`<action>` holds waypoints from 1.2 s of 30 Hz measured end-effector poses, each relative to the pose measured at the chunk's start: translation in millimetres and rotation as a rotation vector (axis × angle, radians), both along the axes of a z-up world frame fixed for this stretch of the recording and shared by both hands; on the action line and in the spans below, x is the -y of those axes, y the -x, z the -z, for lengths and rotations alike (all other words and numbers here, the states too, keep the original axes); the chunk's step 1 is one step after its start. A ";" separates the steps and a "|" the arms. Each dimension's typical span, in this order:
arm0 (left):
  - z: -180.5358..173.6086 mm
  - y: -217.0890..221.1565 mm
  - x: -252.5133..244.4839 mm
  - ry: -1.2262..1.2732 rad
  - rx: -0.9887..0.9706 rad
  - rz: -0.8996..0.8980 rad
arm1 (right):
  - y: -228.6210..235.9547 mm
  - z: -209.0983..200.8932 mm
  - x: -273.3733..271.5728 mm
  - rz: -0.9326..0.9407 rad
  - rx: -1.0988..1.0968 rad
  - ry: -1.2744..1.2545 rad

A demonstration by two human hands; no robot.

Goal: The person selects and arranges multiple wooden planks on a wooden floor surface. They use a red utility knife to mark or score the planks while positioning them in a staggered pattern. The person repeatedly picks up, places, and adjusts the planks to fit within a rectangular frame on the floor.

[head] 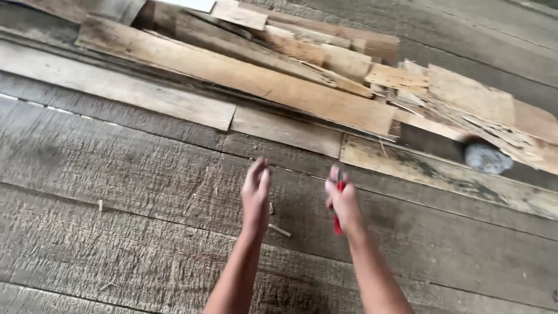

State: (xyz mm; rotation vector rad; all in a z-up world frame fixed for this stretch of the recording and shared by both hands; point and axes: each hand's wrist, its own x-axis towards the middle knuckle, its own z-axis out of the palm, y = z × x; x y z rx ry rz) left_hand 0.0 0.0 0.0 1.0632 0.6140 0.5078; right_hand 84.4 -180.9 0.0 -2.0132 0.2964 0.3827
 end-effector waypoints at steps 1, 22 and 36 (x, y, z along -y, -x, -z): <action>3.7 29.8 15.0 -0.004 0.005 0.009 | 23.5 -1.8 27.2 0.009 0.005 -0.004; 66.9 325.3 179.8 -0.372 -0.450 0.069 | 174.6 93.2 257.9 -0.660 -0.006 0.870; 73.4 399.5 186.7 -0.346 -0.353 -0.020 | 237.6 66.2 184.7 -0.865 0.070 0.854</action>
